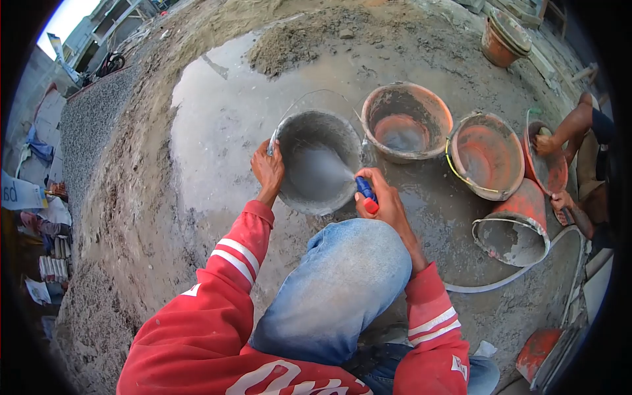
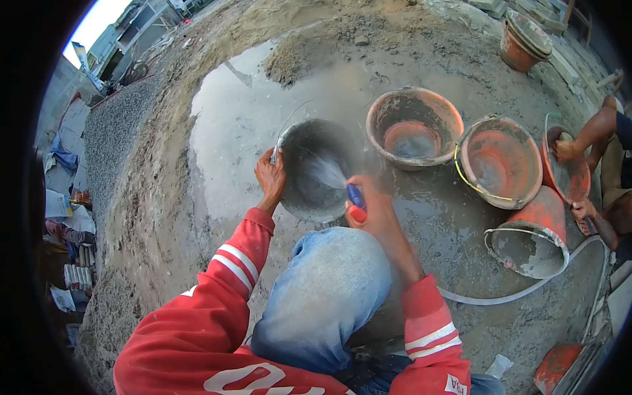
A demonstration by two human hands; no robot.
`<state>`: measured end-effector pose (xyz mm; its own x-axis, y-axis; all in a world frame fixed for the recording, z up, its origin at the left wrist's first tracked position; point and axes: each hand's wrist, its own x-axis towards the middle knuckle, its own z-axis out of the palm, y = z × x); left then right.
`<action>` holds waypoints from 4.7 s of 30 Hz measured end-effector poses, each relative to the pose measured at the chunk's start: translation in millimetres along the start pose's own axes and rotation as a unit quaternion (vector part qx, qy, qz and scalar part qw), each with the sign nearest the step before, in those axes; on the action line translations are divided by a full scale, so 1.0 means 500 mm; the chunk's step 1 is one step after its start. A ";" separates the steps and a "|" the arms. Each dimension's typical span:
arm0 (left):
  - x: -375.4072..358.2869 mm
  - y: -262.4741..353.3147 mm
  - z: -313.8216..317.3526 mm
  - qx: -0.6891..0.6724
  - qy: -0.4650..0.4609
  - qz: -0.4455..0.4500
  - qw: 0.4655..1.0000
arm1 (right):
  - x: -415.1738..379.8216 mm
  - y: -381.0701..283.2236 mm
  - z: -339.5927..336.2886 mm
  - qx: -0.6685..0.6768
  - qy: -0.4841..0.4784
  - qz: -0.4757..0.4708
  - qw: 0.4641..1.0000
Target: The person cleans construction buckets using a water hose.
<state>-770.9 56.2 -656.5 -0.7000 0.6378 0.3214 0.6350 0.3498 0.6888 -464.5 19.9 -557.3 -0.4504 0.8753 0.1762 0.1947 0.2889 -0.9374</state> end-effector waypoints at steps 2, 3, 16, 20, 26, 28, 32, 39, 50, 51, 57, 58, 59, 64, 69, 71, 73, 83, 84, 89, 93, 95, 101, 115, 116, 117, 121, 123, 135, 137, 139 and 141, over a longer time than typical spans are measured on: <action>-0.001 0.000 -0.003 -0.004 0.001 -0.006 1.000 | 0.000 0.001 0.005 0.007 -0.014 0.015 1.000; -0.003 0.000 -0.006 -0.004 0.000 -0.010 1.000 | 0.000 -0.003 0.005 0.007 -0.014 0.016 1.000; -0.010 -0.006 -0.011 -0.013 0.012 -0.024 1.000 | -0.006 -0.005 0.026 0.080 -0.056 0.023 0.995; -0.006 -0.004 -0.011 -0.026 -0.012 -0.037 0.999 | -0.007 -0.009 0.027 0.082 -0.050 0.018 0.995; -0.018 0.019 -0.013 -0.037 -0.020 -0.026 0.999 | -0.008 0.000 0.030 0.068 -0.022 -0.025 0.997; -0.021 0.018 -0.007 -0.015 0.006 -0.026 1.000 | -0.008 -0.011 0.024 0.057 -0.027 -0.014 0.998; -0.023 0.013 -0.005 -0.040 0.005 -0.028 0.999 | -0.003 -0.023 0.010 0.029 -0.013 -0.026 0.999; -0.048 0.047 -0.025 -0.034 0.001 -0.029 0.999 | 0.019 -0.002 -0.002 -0.021 0.038 -0.061 0.997; -0.064 0.069 -0.011 -0.039 0.000 0.058 0.998 | 0.012 -0.002 -0.008 0.002 -0.023 -0.043 0.999; -0.064 0.070 -0.010 -0.042 -0.008 0.052 0.998 | 0.011 -0.005 -0.008 0.002 -0.022 -0.042 0.999; -0.061 0.055 -0.006 -0.040 0.006 0.075 0.996 | 0.007 -0.005 0.011 0.016 -0.098 -0.027 0.995; -0.062 0.053 -0.007 -0.036 0.007 0.078 0.996 | 0.008 -0.005 0.013 0.012 -0.097 -0.026 0.995; -0.062 0.051 -0.007 -0.035 0.007 0.078 0.996 | 0.008 -0.005 0.014 0.006 -0.096 -0.026 0.995; -0.065 0.047 -0.010 -0.034 0.007 0.084 0.996 | 0.015 0.007 0.009 -0.004 -0.066 -0.034 0.997; -0.061 0.043 -0.006 -0.041 0.007 0.085 0.996 | 0.017 0.002 0.002 -0.020 -0.036 -0.033 0.999; -0.059 0.044 -0.005 -0.044 0.004 0.083 0.996 | 0.017 0.002 0.004 -0.013 -0.040 -0.032 0.999; -0.061 0.049 -0.006 -0.038 0.019 0.090 0.995 | 0.017 0.003 0.004 -0.017 -0.043 -0.026 0.999; -0.058 0.044 -0.007 -0.015 0.011 0.081 0.997 | 0.008 -0.004 0.016 0.021 -0.092 -0.029 0.995; -0.058 0.045 -0.009 -0.025 0.001 0.074 0.997 | 0.006 -0.006 0.016 0.022 -0.093 -0.029 0.995; -0.062 0.056 -0.023 -0.051 -0.016 0.060 0.997 | -0.003 -0.013 0.017 0.039 -0.106 -0.017 0.994; -0.054 0.050 -0.027 -0.050 -0.032 0.075 0.995 | -0.004 -0.020 0.014 0.045 -0.119 0.003 0.992; -0.055 0.053 -0.029 -0.047 -0.037 0.077 0.995 | -0.005 -0.023 0.012 0.054 -0.123 -0.009 0.991; -0.050 0.027 -0.001 -0.031 -0.001 0.049 0.998 | -0.005 -0.031 0.010 0.061 -0.110 -0.028 0.992; -0.045 0.002 0.007 0.000 0.041 0.089 0.995 | -0.001 -0.031 0.022 0.060 -0.092 -0.019 0.994; -0.044 0.008 0.004 -0.003 0.045 0.091 0.995 | 0.001 -0.031 0.021 0.047 -0.082 -0.011 0.995; -0.045 0.013 0.001 0.002 0.037 0.073 0.997 | 0.006 -0.031 0.020 0.045 -0.081 -0.014 0.996; -0.051 0.029 -0.004 0.009 0.035 0.055 0.998 | 0.017 -0.020 0.017 -0.008 -0.039 -0.017 0.999; -0.056 0.026 -0.004 0.003 0.028 0.050 0.998 | 0.016 -0.012 0.013 -0.028 -0.025 -0.022 0.999; -0.049 0.008 0.002 0.016 0.022 0.017 0.999 | 0.005 0.005 0.044 0.034 -0.092 -0.011 0.995; -0.042 -0.010 0.004 0.008 0.031 0.008 0.999 | 0.005 0.002 0.043 0.037 -0.092 -0.023 0.995; -0.034 -0.029 -0.003 0.011 0.007 -0.059 0.998 | 0.006 0.021 0.055 0.038 -0.087 -0.023 0.995; -0.013 -0.106 0.026 0.008 0.019 -0.078 0.997 | 0.003 0.017 0.055 0.040 -0.103 -0.005 0.994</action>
<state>-795.6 42.2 -703.4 -0.8022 0.5487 0.2355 0.5225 0.4543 0.7215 -487.5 13.1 -573.1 -0.6220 0.7725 0.1276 0.1232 0.2575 -0.9584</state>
